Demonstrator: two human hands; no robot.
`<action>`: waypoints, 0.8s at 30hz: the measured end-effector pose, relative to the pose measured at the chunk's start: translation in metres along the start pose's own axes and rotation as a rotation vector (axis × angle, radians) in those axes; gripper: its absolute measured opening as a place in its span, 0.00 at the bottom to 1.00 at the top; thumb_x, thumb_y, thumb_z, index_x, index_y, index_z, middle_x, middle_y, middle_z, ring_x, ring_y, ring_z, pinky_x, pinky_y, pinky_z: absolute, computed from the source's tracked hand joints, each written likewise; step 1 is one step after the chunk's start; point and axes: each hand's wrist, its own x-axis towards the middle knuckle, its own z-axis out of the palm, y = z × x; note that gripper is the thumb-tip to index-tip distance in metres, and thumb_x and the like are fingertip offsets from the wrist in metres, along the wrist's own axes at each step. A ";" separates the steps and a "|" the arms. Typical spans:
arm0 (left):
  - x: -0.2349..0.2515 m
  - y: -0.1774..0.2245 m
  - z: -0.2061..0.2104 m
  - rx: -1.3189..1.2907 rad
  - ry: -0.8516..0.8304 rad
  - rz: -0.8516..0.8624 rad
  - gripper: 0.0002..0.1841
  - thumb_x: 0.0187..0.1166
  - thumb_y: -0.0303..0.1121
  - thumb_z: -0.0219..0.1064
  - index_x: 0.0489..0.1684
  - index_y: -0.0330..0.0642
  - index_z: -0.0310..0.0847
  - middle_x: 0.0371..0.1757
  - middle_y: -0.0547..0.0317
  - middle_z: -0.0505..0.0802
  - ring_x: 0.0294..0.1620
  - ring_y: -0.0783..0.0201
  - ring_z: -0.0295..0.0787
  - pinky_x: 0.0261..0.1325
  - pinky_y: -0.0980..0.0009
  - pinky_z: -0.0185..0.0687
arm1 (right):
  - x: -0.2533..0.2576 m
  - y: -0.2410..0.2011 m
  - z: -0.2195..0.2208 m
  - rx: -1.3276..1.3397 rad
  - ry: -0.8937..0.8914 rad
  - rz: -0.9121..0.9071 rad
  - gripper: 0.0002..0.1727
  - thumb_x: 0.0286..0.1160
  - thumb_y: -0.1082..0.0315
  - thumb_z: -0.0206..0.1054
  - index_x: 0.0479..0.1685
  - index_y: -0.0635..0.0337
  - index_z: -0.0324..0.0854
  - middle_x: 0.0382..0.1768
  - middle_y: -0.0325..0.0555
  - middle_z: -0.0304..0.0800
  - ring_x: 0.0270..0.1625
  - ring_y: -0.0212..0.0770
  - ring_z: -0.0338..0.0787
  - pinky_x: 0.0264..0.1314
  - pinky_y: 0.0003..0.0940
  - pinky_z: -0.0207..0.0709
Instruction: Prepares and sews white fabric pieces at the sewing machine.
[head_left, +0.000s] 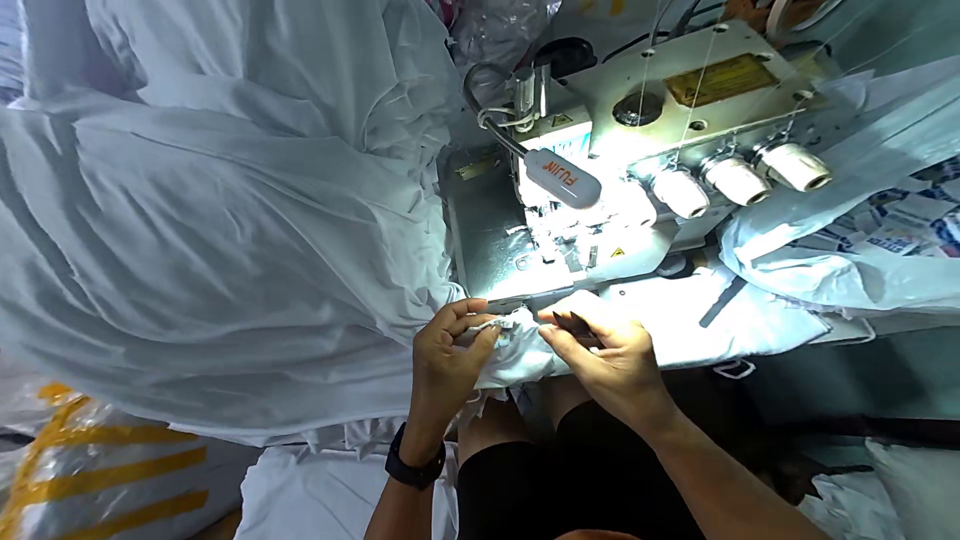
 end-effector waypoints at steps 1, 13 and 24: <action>0.000 0.001 0.000 0.002 -0.008 -0.001 0.13 0.68 0.18 0.70 0.50 0.28 0.83 0.39 0.62 0.97 0.40 0.79 0.93 0.47 0.81 0.89 | 0.003 0.003 0.001 -0.040 -0.002 -0.006 0.09 0.74 0.73 0.68 0.42 0.71 0.89 0.37 0.42 0.90 0.39 0.15 0.85 0.44 0.07 0.79; 0.000 -0.008 -0.005 0.249 -0.055 0.188 0.10 0.70 0.26 0.74 0.46 0.33 0.89 0.40 0.63 0.98 0.45 0.78 0.92 0.66 0.70 0.80 | 0.013 0.001 -0.010 0.015 -0.287 0.000 0.09 0.77 0.72 0.61 0.30 0.63 0.83 0.27 0.34 0.80 0.30 0.15 0.75 0.34 0.08 0.67; 0.004 -0.007 -0.011 0.124 -0.103 0.112 0.08 0.72 0.23 0.70 0.45 0.31 0.86 0.39 0.62 0.95 0.42 0.81 0.91 0.52 0.81 0.87 | 0.016 -0.013 -0.027 0.740 -0.778 -0.163 0.13 0.84 0.61 0.68 0.44 0.66 0.81 0.40 0.40 0.88 0.38 0.16 0.81 0.39 0.09 0.73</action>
